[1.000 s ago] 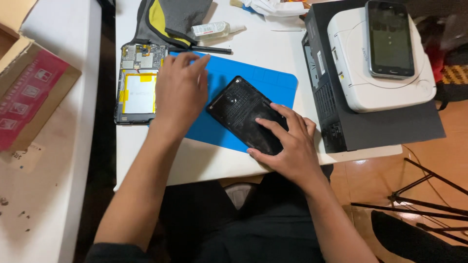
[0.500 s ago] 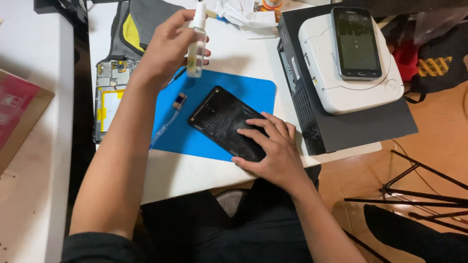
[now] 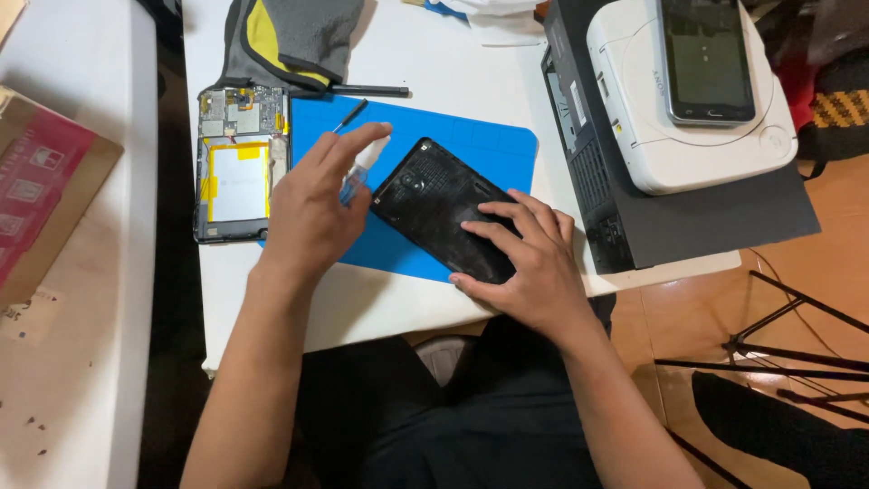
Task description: Repairing a smartphone by connecting internal components and cleaning the back cover.
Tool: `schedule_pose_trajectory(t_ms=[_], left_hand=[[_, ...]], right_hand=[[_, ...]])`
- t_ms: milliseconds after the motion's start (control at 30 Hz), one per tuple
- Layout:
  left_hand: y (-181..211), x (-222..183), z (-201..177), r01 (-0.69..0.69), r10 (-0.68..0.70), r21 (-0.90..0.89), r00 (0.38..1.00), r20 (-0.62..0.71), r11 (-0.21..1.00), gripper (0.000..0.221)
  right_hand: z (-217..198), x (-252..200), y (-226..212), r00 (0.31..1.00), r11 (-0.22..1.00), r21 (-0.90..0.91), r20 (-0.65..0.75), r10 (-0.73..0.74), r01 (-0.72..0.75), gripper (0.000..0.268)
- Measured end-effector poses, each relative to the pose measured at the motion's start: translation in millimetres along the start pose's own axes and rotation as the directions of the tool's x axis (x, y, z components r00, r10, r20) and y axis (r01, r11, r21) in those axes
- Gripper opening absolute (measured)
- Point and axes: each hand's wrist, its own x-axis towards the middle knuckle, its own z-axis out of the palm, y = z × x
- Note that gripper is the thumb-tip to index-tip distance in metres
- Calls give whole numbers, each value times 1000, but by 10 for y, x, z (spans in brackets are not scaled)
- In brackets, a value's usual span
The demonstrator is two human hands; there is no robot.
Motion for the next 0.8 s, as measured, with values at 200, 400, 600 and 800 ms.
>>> schedule_pose_trajectory(t_ms=[200,400,600,800], left_hand=[[153,19,51,-30,-35,325,981,193,945,79],[151,6,136,-3,-7,421,1000,22,907,56],[57,14,216,9,-1,298,1000,-24,954,72],[19,65,56,-87,-8,-424,976,-217,902,62]], right_hand=[[-17,5,-22,1000,1000,-1,2,-7,7,52],[-5,0,-16,1000,1000,0,1,7,-7,51],[0,-8,-8,1000,1000,-9,-5,-2,2,51],[-111,22,-44,995,998,66,98,-10,4,62]])
